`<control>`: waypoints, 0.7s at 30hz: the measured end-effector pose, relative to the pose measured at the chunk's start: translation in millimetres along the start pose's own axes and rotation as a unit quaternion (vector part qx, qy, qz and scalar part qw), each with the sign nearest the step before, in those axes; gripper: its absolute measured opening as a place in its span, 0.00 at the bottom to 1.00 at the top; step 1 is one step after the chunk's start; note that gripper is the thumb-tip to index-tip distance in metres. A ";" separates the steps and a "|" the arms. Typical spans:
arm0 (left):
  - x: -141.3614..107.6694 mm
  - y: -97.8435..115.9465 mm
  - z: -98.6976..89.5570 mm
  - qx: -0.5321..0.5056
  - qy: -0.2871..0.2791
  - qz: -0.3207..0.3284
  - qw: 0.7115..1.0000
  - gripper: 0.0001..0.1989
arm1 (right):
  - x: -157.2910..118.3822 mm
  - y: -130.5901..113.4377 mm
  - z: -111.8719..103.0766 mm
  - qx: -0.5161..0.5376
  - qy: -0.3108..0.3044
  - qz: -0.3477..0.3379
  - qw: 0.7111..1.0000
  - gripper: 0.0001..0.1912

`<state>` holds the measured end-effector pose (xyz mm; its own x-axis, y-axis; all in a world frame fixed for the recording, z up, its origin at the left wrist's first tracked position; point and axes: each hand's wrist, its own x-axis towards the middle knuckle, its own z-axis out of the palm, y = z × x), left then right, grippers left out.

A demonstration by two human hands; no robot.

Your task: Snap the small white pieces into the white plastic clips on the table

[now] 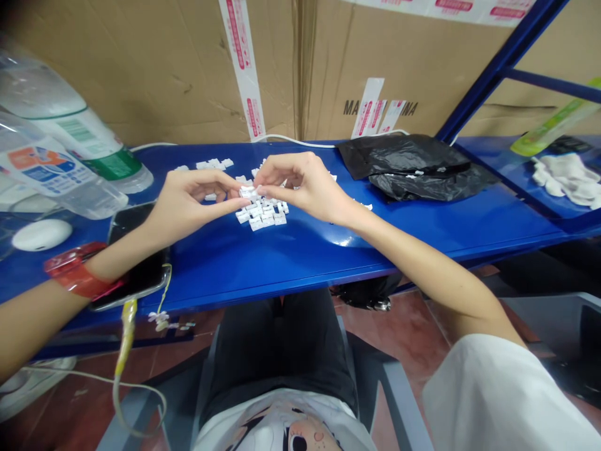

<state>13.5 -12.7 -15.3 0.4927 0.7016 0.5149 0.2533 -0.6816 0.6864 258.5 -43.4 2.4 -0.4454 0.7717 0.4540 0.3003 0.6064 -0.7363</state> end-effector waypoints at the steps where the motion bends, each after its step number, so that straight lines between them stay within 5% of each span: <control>1: 0.2 -0.3 0.2 -0.009 0.000 -0.002 1.000 0.12 | 0.2 2.4 3.7 -0.004 0.015 -0.011 1.000 0.18; 6: 0.4 -1.0 0.8 -0.030 -0.005 -0.009 1.000 0.12 | 0.1 11.7 17.4 0.006 0.073 -0.020 0.997 0.19; 21: 0.8 -4.0 2.3 -0.036 0.000 0.000 0.999 0.15 | -2.9 8.0 24.9 -0.053 0.105 -0.065 0.991 0.15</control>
<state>14.8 -9.8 -18.8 0.4918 0.7021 0.5150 0.1927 -0.6645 0.7220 241.2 -45.6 -17.3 -0.3052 0.7013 0.6443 0.3429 0.7121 -0.6127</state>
